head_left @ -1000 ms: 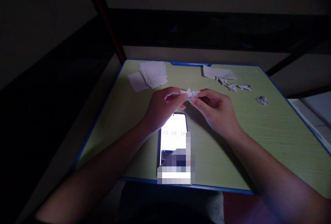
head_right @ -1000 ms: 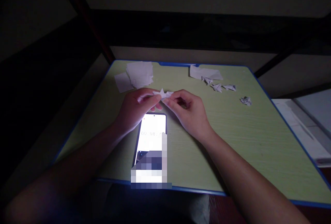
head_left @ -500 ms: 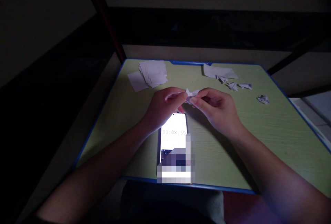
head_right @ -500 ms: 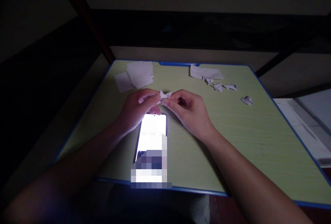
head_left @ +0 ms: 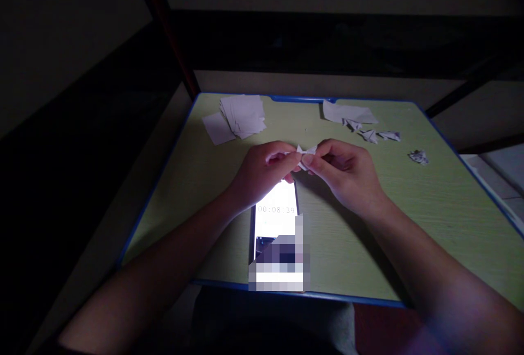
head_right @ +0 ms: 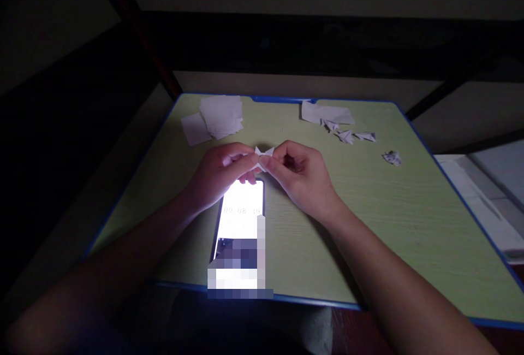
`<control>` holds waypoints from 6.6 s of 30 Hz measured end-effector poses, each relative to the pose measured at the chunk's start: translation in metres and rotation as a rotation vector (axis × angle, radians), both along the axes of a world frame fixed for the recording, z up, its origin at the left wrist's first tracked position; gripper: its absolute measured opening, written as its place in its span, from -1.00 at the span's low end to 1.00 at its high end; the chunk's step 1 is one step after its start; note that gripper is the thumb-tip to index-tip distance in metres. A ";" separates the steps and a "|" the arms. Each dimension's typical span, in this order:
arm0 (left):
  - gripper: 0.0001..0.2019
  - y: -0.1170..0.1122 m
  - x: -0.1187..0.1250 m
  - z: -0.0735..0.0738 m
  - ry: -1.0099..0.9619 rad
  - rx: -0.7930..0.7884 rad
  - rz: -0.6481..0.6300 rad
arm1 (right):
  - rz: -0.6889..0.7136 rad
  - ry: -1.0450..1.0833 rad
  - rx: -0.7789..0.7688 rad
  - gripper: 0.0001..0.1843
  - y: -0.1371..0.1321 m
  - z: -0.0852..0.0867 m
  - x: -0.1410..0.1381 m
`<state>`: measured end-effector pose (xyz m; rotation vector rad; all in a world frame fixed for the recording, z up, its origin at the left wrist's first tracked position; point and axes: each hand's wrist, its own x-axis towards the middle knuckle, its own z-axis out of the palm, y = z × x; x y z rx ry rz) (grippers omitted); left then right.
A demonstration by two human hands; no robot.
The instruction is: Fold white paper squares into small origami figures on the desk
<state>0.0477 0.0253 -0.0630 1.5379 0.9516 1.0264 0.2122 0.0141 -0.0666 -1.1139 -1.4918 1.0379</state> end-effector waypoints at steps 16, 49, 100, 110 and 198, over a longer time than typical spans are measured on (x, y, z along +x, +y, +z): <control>-0.78 0.001 -0.002 -0.005 -0.027 -0.004 0.107 | -0.011 0.028 0.051 -0.80 0.001 0.000 -0.001; -0.91 -0.002 0.004 -0.013 0.127 0.220 0.138 | -0.051 -0.027 0.006 -0.75 0.001 0.001 -0.001; -0.82 0.001 0.000 -0.004 -0.018 -0.054 0.113 | -0.014 -0.028 -0.038 -0.90 -0.001 0.004 -0.002; -0.84 0.001 -0.001 -0.004 -0.062 -0.127 0.066 | 0.017 -0.034 -0.033 -0.89 -0.002 0.005 -0.004; -0.91 -0.005 0.004 -0.008 0.163 0.256 0.170 | -0.039 0.035 -0.009 -0.76 0.001 0.002 -0.003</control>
